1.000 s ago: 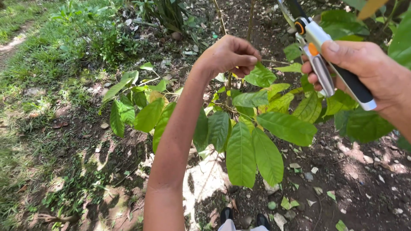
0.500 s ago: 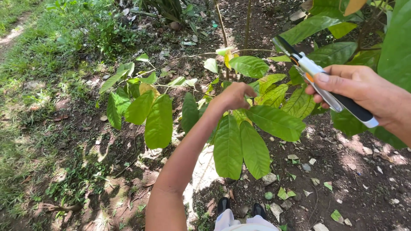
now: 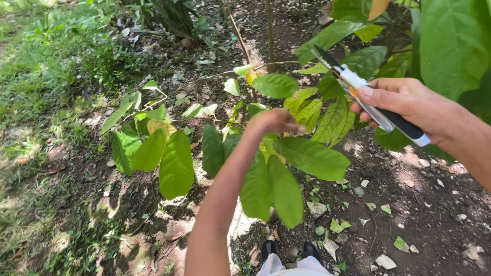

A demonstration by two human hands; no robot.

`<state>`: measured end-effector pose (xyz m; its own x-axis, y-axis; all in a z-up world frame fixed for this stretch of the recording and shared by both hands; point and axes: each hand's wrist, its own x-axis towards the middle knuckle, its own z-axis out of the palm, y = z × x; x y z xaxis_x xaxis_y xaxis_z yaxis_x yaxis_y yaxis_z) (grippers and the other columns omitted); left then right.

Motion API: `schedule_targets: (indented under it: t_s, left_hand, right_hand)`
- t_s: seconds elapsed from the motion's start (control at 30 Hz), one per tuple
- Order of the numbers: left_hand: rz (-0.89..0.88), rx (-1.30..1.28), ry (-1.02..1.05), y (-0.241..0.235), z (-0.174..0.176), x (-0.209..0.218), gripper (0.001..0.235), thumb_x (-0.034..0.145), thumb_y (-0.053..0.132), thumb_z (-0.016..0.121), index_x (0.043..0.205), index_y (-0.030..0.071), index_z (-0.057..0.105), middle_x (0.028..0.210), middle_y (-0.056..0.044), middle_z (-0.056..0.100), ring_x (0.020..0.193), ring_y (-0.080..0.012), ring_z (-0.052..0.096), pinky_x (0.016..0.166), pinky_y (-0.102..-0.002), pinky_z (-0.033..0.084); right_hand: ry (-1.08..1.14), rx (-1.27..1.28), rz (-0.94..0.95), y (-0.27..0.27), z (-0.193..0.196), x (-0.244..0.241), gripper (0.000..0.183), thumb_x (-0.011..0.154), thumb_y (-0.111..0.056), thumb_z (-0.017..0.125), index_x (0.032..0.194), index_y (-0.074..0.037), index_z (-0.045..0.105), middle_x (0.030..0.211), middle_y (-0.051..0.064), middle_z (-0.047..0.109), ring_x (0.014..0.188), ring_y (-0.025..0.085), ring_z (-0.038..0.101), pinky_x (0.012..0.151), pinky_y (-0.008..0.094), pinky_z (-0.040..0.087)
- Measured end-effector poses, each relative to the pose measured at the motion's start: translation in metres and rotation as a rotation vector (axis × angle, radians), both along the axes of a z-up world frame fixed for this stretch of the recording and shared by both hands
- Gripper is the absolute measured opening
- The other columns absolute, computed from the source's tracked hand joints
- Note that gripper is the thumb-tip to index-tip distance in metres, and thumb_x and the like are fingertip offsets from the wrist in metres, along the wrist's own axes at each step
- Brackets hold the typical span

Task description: Pruning leaves from a small tree using garden shears.

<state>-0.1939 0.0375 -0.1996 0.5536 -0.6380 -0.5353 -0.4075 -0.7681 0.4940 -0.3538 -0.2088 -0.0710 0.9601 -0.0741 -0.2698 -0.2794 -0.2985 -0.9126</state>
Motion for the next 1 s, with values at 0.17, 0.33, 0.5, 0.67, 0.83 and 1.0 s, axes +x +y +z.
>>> schedule_targets:
  t_s: [0.17,0.33,0.5,0.67,0.83,1.0]
  left_hand:
    - [0.101,-0.201,-0.230,-0.090,-0.118,0.036,0.082,0.084,0.046,0.082,0.146,0.004,0.049,0.147,-0.020,0.054,0.135,-0.0348,0.053,0.116,-0.045,0.042]
    - [0.441,-0.406,-0.089,-0.133,-0.220,0.024,0.113,0.063,0.022,0.098,0.152,-0.002,0.031,0.149,-0.025,0.049,0.139,-0.0352,0.048,0.120,-0.042,0.037]
    - [0.873,-0.644,-0.151,-0.138,-0.313,0.022,0.069,0.069,0.011,0.095,0.127,-0.003,0.059,0.124,-0.023,0.067,0.110,-0.0334,0.068,0.095,-0.041,0.053]
    - [0.960,-0.858,0.463,-0.118,-0.264,0.017,0.027,0.087,0.002,0.078,0.108,-0.010,0.068,0.095,-0.027,0.072,0.065,-0.0279,0.069,0.050,-0.035,0.055]
    - [0.943,-0.859,0.659,-0.093,-0.168,0.007,0.033,0.088,0.000,0.072,0.119,-0.007,0.063,0.094,-0.018,0.073,0.066,-0.0209,0.075,0.058,-0.034,0.070]
    - [0.874,-1.072,0.705,-0.079,-0.143,0.010,0.052,0.088,-0.007,0.073,0.132,-0.016,0.048,0.101,-0.025,0.071,0.076,-0.0289,0.075,0.067,-0.037,0.069]
  right_hand:
    - [0.104,0.055,0.027,-0.012,-0.034,-0.004,0.059,0.083,-0.043,0.071,0.122,0.001,0.063,0.101,0.013,0.070,0.080,0.016,0.063,0.067,0.028,0.052]
    - [0.061,0.114,0.060,-0.027,-0.061,-0.026,0.061,0.080,-0.044,0.075,0.118,0.003,0.065,0.099,0.005,0.070,0.082,0.009,0.062,0.070,0.023,0.053]
    - [0.142,-0.003,0.056,-0.044,-0.076,-0.038,0.058,0.081,-0.046,0.074,0.115,0.001,0.069,0.092,0.005,0.069,0.078,0.010,0.062,0.065,0.025,0.050]
    - [0.231,0.087,0.046,-0.061,-0.108,-0.048,0.059,0.081,-0.046,0.074,0.112,0.003,0.069,0.093,0.003,0.068,0.078,0.008,0.060,0.064,0.025,0.050]
    - [0.311,0.134,0.053,-0.078,-0.151,-0.053,0.058,0.079,-0.044,0.076,0.115,0.001,0.069,0.095,0.005,0.070,0.078,0.009,0.062,0.063,0.023,0.053]
    - [0.416,0.166,0.022,-0.078,-0.177,-0.050,0.064,0.080,-0.048,0.073,0.121,0.002,0.065,0.097,0.011,0.074,0.081,0.013,0.070,0.069,0.023,0.059]
